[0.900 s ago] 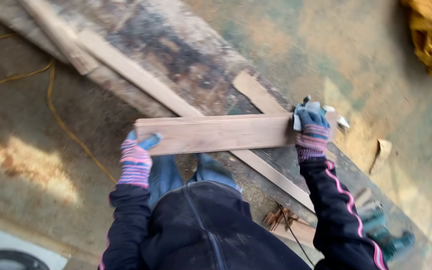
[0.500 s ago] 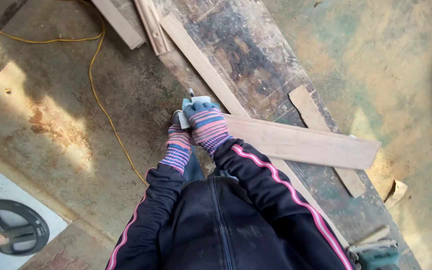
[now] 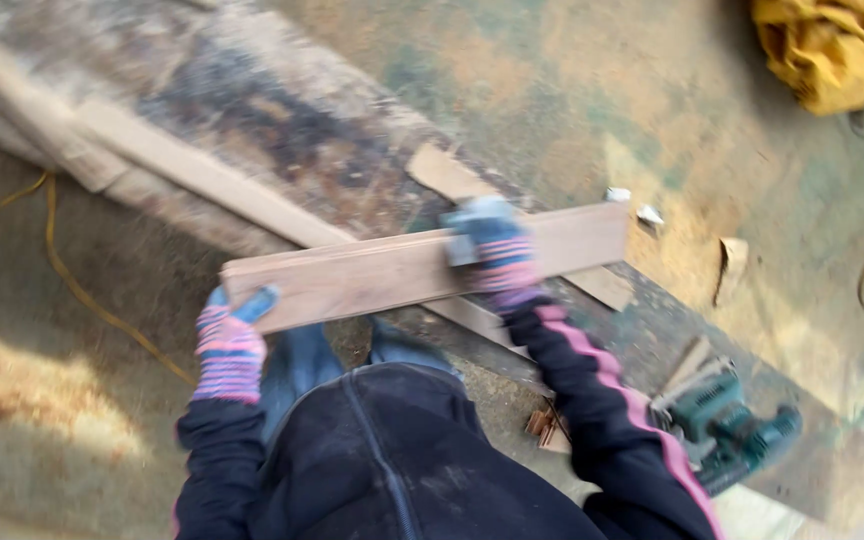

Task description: Sanding wooden planks using manual sandpaper and an electric orbital sander.

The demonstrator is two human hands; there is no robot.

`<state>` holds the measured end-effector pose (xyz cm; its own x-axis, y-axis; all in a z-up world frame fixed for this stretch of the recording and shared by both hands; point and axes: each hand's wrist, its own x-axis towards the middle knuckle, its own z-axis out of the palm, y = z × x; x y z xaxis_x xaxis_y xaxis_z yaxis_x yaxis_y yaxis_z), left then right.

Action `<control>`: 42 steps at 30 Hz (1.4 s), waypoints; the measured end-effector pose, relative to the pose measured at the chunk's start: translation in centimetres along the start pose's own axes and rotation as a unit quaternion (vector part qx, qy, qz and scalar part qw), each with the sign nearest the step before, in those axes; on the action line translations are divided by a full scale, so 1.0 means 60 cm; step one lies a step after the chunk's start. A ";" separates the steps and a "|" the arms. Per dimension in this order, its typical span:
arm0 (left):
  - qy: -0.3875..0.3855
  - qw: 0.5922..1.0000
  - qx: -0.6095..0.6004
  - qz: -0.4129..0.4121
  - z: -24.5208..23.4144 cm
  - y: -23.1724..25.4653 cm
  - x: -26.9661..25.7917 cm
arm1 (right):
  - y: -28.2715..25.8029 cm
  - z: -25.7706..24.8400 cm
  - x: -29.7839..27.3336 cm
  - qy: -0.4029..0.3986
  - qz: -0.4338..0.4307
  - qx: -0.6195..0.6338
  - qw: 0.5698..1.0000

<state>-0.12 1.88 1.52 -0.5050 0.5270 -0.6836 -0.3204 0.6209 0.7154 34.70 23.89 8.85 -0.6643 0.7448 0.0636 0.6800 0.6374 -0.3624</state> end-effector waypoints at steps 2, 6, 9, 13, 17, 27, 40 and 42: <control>-0.017 0.997 -0.073 0.006 -0.003 -0.036 0.022 | -0.070 0.076 0.004 0.017 -0.024 0.005 1.000; -0.024 0.998 -0.064 -0.016 -0.057 -0.114 0.091 | -0.076 0.024 0.036 -0.036 -0.053 -0.010 0.998; -0.038 0.998 -0.047 -0.007 -0.039 -0.084 0.070 | 0.096 -0.088 -0.023 0.011 -0.009 0.011 1.000; -0.024 0.998 -0.055 -0.001 -0.037 -0.116 0.095 | 0.268 -0.123 -0.107 -0.137 0.147 -0.165 0.966; -0.031 0.999 -0.029 -0.017 -0.031 -0.110 0.119 | 0.115 -0.077 -0.063 0.095 0.084 0.005 0.992; -0.008 0.993 -0.121 0.009 0.018 -0.067 0.077 | 0.378 -0.142 -0.181 0.021 0.189 -0.153 0.970; -0.033 0.925 0.377 -0.033 -0.021 0.170 0.032 | -0.127 -0.023 -0.040 -0.124 -0.141 -0.012 0.982; -0.102 0.899 0.424 -0.039 -0.017 0.184 0.042 | -0.160 -0.009 -0.025 -0.190 -0.193 -0.063 0.961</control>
<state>-5.73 9.45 7.85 -0.3219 0.5047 -0.8011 0.4212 0.8341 0.3562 29.38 16.76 12.74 -0.9234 0.3380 -0.1819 0.3769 0.8878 -0.2639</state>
